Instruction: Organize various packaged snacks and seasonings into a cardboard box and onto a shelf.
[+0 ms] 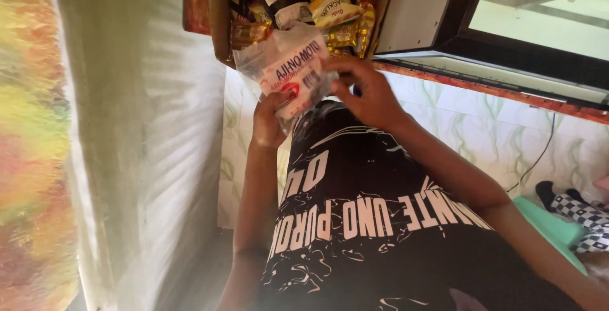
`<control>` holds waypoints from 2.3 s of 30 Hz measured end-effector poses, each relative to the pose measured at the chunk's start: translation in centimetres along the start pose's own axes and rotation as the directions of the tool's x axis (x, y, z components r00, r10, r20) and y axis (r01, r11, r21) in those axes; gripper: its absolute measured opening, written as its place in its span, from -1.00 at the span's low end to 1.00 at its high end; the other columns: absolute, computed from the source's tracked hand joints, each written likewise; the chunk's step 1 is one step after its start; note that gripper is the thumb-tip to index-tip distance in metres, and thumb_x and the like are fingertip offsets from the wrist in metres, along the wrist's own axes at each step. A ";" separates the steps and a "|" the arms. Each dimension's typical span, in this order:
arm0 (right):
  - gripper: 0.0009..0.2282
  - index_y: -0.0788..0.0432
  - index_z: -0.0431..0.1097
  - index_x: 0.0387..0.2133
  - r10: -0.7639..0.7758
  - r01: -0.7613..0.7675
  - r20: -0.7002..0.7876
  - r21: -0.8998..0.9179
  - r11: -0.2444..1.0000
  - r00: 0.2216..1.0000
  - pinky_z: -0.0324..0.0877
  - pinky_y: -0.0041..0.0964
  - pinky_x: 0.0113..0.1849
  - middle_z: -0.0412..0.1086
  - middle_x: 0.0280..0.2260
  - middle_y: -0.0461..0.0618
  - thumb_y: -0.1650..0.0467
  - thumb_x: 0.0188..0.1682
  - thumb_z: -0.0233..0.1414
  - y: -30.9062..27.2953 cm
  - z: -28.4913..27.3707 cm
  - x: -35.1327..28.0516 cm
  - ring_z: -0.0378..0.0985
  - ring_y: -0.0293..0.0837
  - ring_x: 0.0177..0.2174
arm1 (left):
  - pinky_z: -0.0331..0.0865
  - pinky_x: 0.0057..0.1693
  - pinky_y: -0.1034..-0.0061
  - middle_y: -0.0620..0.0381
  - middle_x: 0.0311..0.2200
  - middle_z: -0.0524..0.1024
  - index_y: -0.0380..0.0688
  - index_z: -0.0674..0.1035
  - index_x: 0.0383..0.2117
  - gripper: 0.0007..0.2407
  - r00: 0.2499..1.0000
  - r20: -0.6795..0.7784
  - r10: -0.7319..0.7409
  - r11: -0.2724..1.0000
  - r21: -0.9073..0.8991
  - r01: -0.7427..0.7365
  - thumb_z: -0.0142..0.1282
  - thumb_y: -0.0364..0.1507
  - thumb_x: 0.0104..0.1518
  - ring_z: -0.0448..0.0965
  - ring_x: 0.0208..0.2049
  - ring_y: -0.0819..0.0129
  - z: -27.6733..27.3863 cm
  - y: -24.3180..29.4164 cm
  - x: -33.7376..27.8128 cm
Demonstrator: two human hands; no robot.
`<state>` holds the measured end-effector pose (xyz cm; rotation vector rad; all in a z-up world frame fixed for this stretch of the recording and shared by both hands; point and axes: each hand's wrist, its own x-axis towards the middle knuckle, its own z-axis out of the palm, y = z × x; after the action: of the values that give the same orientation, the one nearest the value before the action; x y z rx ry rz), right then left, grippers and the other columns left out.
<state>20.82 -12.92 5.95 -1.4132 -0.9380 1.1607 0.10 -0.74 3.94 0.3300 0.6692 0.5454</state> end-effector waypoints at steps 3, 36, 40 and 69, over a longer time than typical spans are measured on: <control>-0.52 0.26 0.12 0.28 -0.083 0.073 -0.103 -0.092 0.993 0.991 0.30 -0.07 0.18 0.22 0.22 0.15 0.35 0.16 0.12 -1.0 -0.9 0.3 0.30 0.01 0.20 | 0.59 0.04 0.14 -0.23 -0.10 0.59 -0.57 0.50 -0.06 -0.67 0.979 0.026 -0.203 0.976 -0.077 0.204 -0.01 -0.53 0.08 0.63 -0.05 -0.11 -3.2 -0.4 -0.1; -0.62 0.25 0.28 0.22 0.248 0.022 -0.817 0.304 0.953 0.521 0.42 -0.35 -0.19 0.41 -0.18 -0.03 0.51 0.13 0.07 13.7 -28.1 -26.9 0.46 -0.26 -0.22 | 0.46 0.28 0.44 0.17 0.07 0.58 0.02 0.48 0.21 -0.66 0.409 0.848 -0.337 -0.181 0.368 -0.912 0.20 -0.43 0.31 0.58 0.10 0.40 7.0 -39.8 17.6; -0.80 0.37 0.42 0.02 0.154 -0.086 -0.879 0.130 0.988 0.450 0.48 -0.32 -0.15 0.52 -0.15 0.01 0.53 0.16 0.07 16.2 -33.4 -27.3 0.57 -0.23 -0.17 | 0.39 0.21 0.39 -0.08 0.10 0.51 -0.35 0.39 0.24 -0.62 0.717 0.666 -0.207 0.240 0.745 -0.622 0.12 -0.36 0.40 0.49 0.12 0.33 22.5 -40.0 17.0; -0.92 0.17 0.49 -0.23 -0.289 -0.138 -0.776 -0.432 0.891 0.561 0.55 -0.34 -0.37 0.55 -0.33 -0.01 0.42 0.24 0.14 4.5 -50.2 -18.6 0.68 -0.18 -0.34 | 0.58 0.22 0.33 -0.06 0.33 0.12 0.13 0.20 0.40 -0.17 0.661 0.749 0.039 0.056 0.659 -0.750 0.59 -0.27 0.04 0.33 0.34 0.04 34.0 -45.4 27.3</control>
<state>65.26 -43.11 4.50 -1.9961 -0.5520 0.0617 57.16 -25.79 -5.05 2.0007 0.1803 0.4670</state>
